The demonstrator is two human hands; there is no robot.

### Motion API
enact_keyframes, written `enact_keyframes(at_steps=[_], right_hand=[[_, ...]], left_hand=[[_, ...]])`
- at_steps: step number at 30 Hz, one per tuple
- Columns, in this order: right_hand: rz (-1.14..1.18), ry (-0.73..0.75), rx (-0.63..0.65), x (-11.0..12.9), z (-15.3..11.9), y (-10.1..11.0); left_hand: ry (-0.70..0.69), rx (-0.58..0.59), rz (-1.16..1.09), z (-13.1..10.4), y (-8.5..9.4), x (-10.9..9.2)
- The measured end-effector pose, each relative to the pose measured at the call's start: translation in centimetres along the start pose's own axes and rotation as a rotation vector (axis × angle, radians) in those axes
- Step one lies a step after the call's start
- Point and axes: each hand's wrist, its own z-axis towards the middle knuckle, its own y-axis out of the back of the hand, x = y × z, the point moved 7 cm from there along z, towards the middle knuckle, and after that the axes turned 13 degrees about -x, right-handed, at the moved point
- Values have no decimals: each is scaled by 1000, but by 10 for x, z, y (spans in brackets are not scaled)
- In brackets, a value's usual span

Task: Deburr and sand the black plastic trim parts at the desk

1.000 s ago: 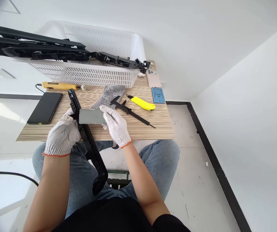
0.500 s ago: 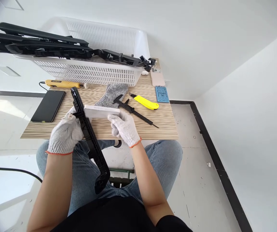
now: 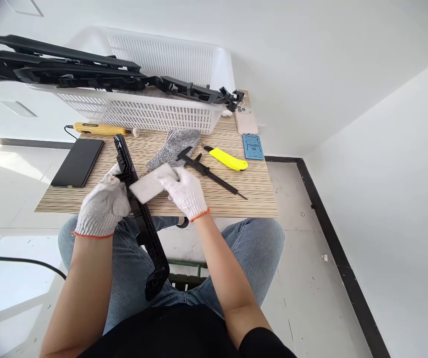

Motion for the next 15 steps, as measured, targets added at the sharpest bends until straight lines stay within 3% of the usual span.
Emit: enact_keyframes(at_steps=[5, 8, 12, 15], right_hand=[[-65, 93, 26, 4, -2, -3], [65, -16, -50, -1, -1, 2], [74, -9, 110, 1, -6, -6], [116, -28, 84, 0, -7, -4]], left_hand=[[0, -17, -17, 1, 3, 0], [-1, -1, -13, 1, 1, -1], [21, 6, -4, -2, 0, -1], [27, 1, 5, -3, 1, -1]])
